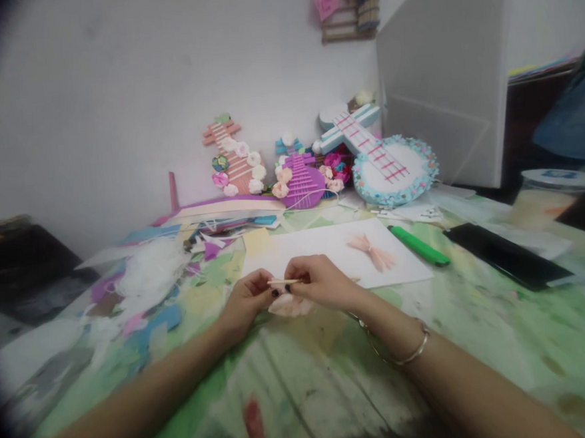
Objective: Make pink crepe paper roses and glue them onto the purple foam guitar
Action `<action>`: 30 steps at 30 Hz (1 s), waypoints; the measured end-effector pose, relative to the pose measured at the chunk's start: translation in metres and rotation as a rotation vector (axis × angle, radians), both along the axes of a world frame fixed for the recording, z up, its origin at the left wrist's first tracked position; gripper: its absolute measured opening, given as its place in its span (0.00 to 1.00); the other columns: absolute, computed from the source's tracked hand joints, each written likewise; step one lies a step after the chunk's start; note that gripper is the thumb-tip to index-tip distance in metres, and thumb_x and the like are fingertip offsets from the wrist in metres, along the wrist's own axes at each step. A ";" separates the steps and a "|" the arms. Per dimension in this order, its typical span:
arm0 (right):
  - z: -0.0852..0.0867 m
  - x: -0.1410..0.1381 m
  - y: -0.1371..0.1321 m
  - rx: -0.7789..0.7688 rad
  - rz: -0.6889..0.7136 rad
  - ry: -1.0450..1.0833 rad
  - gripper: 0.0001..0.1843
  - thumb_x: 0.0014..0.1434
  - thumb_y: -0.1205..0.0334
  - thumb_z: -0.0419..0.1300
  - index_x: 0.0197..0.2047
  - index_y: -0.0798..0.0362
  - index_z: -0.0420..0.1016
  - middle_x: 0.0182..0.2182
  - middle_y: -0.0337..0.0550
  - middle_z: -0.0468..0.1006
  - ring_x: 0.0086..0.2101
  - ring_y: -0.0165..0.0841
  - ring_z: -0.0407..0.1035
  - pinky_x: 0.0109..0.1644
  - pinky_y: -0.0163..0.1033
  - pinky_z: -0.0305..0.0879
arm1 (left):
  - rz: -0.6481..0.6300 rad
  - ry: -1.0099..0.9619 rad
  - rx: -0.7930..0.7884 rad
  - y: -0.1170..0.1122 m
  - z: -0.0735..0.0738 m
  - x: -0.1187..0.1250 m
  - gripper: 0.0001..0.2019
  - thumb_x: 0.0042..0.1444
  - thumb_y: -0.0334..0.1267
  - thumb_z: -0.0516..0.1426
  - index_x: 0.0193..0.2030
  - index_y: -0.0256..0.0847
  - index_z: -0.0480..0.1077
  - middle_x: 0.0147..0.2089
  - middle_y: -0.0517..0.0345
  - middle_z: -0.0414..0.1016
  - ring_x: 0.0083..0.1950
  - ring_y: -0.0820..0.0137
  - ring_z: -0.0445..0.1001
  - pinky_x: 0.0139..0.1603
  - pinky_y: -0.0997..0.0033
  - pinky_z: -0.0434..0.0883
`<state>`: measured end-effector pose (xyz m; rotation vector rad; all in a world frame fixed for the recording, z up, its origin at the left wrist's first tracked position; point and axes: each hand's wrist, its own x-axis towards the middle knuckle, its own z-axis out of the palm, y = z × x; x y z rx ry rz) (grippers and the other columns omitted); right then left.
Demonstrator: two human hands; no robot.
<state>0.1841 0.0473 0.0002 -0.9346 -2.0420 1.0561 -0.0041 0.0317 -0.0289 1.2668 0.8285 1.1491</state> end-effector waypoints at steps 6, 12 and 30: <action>0.005 -0.001 -0.002 0.011 -0.073 -0.021 0.04 0.49 0.65 0.59 0.29 0.56 0.71 0.19 0.34 0.67 0.22 0.23 0.59 0.25 0.28 0.53 | -0.001 0.044 0.012 -0.002 0.005 0.003 0.16 0.40 0.41 0.67 0.28 0.34 0.67 0.25 0.62 0.69 0.27 0.78 0.64 0.28 0.79 0.60; 0.004 -0.003 -0.002 0.025 -0.101 -0.064 0.05 0.48 0.65 0.60 0.31 0.56 0.74 0.18 0.34 0.69 0.21 0.24 0.61 0.24 0.28 0.53 | -0.017 0.032 -0.005 -0.002 0.005 0.004 0.17 0.39 0.41 0.68 0.28 0.34 0.67 0.25 0.61 0.70 0.27 0.78 0.67 0.30 0.79 0.62; 0.012 0.002 -0.007 0.263 -0.052 -0.162 0.13 0.61 0.60 0.51 0.39 0.55 0.76 0.27 0.40 0.76 0.27 0.26 0.65 0.30 0.30 0.56 | -0.036 0.061 0.002 -0.006 0.006 0.002 0.11 0.44 0.37 0.66 0.33 0.33 0.73 0.31 0.57 0.74 0.31 0.75 0.70 0.34 0.77 0.65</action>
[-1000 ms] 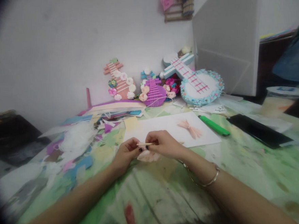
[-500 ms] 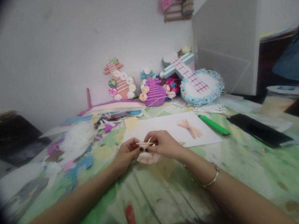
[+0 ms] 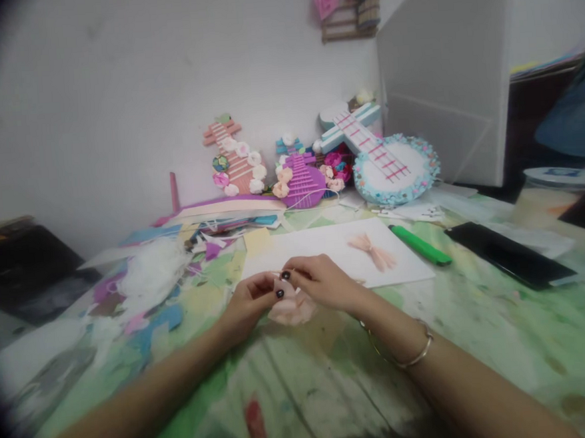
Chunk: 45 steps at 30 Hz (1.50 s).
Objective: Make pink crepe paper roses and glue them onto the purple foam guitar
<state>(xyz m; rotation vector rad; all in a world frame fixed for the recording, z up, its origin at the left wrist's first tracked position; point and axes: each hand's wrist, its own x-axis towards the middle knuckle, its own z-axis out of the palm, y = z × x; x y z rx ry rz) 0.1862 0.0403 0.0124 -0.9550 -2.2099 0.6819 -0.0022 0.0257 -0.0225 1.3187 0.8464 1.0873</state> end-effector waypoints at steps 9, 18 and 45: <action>0.002 0.003 -0.002 0.203 -0.034 -0.196 0.16 0.59 0.67 0.52 0.46 0.50 0.77 0.36 0.42 0.82 0.34 0.31 0.73 0.36 0.32 0.60 | 0.077 0.086 0.013 -0.003 0.006 0.002 0.12 0.45 0.41 0.64 0.30 0.34 0.74 0.27 0.59 0.73 0.28 0.76 0.67 0.29 0.79 0.62; -0.002 0.002 -0.002 0.283 -0.046 -0.188 0.17 0.58 0.69 0.53 0.47 0.48 0.77 0.36 0.43 0.82 0.34 0.31 0.74 0.36 0.33 0.62 | 0.101 0.107 0.025 -0.008 0.015 0.005 0.13 0.42 0.43 0.65 0.28 0.34 0.74 0.26 0.58 0.73 0.27 0.75 0.68 0.28 0.78 0.63; -0.004 -0.002 -0.003 0.279 -0.059 -0.041 0.12 0.58 0.65 0.56 0.42 0.50 0.79 0.32 0.41 0.81 0.31 0.30 0.72 0.36 0.33 0.61 | 0.227 0.192 0.123 -0.007 0.018 0.001 0.09 0.46 0.40 0.61 0.25 0.35 0.77 0.24 0.59 0.74 0.26 0.73 0.67 0.29 0.76 0.63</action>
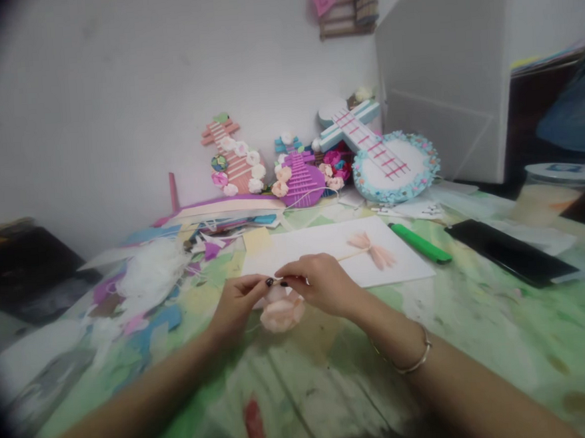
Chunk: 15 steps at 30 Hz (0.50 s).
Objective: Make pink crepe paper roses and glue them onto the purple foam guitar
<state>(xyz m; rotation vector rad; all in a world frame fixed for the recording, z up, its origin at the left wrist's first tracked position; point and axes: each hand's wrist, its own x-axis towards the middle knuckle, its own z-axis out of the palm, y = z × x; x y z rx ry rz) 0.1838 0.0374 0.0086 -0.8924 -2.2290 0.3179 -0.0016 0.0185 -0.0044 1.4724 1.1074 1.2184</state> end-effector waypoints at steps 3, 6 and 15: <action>-0.001 -0.001 -0.001 0.037 0.005 -0.041 0.11 0.59 0.65 0.55 0.41 0.51 0.78 0.32 0.43 0.81 0.32 0.30 0.72 0.36 0.33 0.60 | 0.012 0.043 0.026 0.002 -0.001 0.000 0.08 0.47 0.38 0.60 0.26 0.35 0.77 0.25 0.58 0.75 0.27 0.72 0.68 0.30 0.76 0.63; -0.001 0.000 0.000 0.119 -0.063 -0.140 0.12 0.61 0.62 0.53 0.40 0.53 0.78 0.33 0.46 0.80 0.33 0.32 0.71 0.36 0.34 0.59 | 0.041 0.125 0.087 0.002 0.000 -0.001 0.10 0.48 0.38 0.58 0.23 0.35 0.75 0.22 0.59 0.72 0.26 0.73 0.65 0.28 0.76 0.61; -0.001 0.000 0.001 0.097 -0.069 -0.176 0.12 0.62 0.61 0.53 0.37 0.52 0.78 0.31 0.43 0.79 0.31 0.29 0.70 0.34 0.32 0.55 | 0.051 0.235 0.215 0.000 0.001 -0.001 0.09 0.51 0.37 0.57 0.23 0.36 0.73 0.22 0.60 0.71 0.26 0.73 0.65 0.30 0.76 0.61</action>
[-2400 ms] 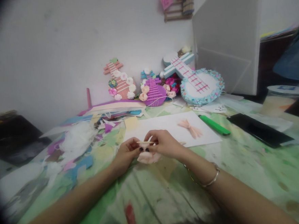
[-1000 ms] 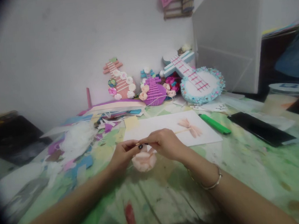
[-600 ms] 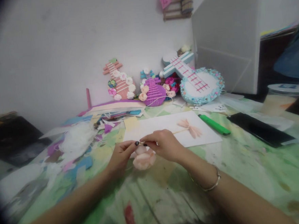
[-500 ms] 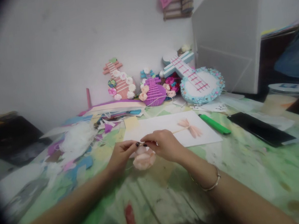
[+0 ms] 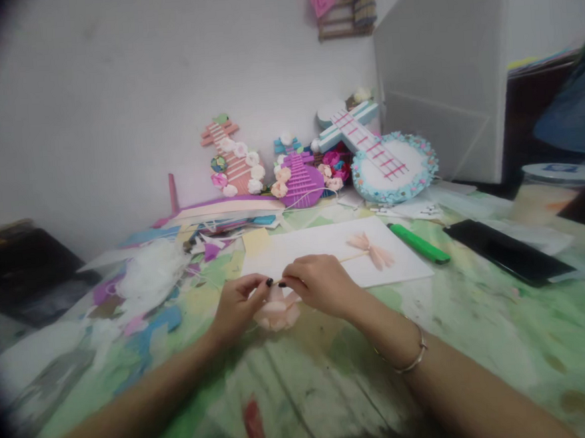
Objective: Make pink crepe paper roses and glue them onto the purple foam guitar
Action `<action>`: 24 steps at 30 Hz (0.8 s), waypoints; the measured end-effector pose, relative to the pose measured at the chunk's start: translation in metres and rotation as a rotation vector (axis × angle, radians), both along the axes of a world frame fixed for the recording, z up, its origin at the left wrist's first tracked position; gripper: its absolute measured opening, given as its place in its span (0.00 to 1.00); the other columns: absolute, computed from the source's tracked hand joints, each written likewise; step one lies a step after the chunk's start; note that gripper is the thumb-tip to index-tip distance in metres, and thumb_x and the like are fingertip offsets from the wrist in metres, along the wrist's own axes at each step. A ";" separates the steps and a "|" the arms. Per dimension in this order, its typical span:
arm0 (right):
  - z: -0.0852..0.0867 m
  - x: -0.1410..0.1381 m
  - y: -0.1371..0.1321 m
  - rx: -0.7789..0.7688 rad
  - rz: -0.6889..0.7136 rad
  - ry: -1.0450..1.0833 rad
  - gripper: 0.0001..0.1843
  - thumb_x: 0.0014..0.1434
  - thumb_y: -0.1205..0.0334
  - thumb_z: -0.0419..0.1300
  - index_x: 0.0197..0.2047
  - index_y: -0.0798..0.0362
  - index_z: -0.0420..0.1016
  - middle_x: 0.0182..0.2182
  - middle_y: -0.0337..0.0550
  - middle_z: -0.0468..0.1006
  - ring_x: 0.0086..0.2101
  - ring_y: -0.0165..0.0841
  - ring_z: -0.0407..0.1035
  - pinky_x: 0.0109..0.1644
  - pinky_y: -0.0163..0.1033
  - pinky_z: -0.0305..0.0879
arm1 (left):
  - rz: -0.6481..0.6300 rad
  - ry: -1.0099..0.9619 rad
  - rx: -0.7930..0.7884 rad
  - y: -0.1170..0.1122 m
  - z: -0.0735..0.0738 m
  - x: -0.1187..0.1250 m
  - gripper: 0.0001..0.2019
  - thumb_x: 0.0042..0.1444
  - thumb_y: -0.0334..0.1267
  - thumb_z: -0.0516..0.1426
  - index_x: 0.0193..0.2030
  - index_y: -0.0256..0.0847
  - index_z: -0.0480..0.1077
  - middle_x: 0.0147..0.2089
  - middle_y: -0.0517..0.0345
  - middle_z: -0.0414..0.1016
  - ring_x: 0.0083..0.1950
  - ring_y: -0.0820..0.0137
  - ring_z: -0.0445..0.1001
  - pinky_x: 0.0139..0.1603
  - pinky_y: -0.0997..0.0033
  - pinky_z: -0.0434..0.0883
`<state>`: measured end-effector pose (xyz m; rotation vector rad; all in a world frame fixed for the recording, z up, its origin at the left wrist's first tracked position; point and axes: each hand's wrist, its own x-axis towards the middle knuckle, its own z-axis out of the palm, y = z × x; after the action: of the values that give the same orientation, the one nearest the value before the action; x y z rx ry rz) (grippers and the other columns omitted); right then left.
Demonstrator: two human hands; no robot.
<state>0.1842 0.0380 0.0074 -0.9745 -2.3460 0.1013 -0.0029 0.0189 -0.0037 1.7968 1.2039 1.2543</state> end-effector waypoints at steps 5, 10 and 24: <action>0.000 -0.001 0.000 -0.018 -0.018 0.010 0.11 0.61 0.62 0.54 0.37 0.53 0.78 0.31 0.43 0.79 0.31 0.29 0.69 0.34 0.32 0.55 | -0.012 0.019 0.020 0.002 -0.004 -0.002 0.07 0.51 0.36 0.57 0.26 0.37 0.74 0.26 0.57 0.75 0.29 0.71 0.69 0.34 0.75 0.64; 0.004 -0.001 -0.005 -0.033 -0.038 -0.010 0.10 0.59 0.64 0.54 0.36 0.52 0.77 0.31 0.42 0.78 0.32 0.30 0.69 0.34 0.33 0.54 | -0.040 0.030 0.042 0.001 -0.006 -0.004 0.07 0.52 0.36 0.56 0.28 0.37 0.74 0.29 0.56 0.76 0.32 0.70 0.71 0.35 0.74 0.65; 0.005 -0.002 -0.007 -0.028 -0.088 -0.019 0.11 0.60 0.61 0.53 0.32 0.53 0.75 0.27 0.41 0.74 0.31 0.30 0.67 0.34 0.34 0.52 | -0.022 0.176 0.252 -0.003 -0.006 -0.004 0.05 0.54 0.34 0.57 0.32 0.38 0.74 0.32 0.55 0.78 0.34 0.70 0.74 0.37 0.74 0.68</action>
<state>0.1823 0.0312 0.0120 -1.0960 -2.3204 0.0912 -0.0066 0.0161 -0.0101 2.1350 1.1567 1.3048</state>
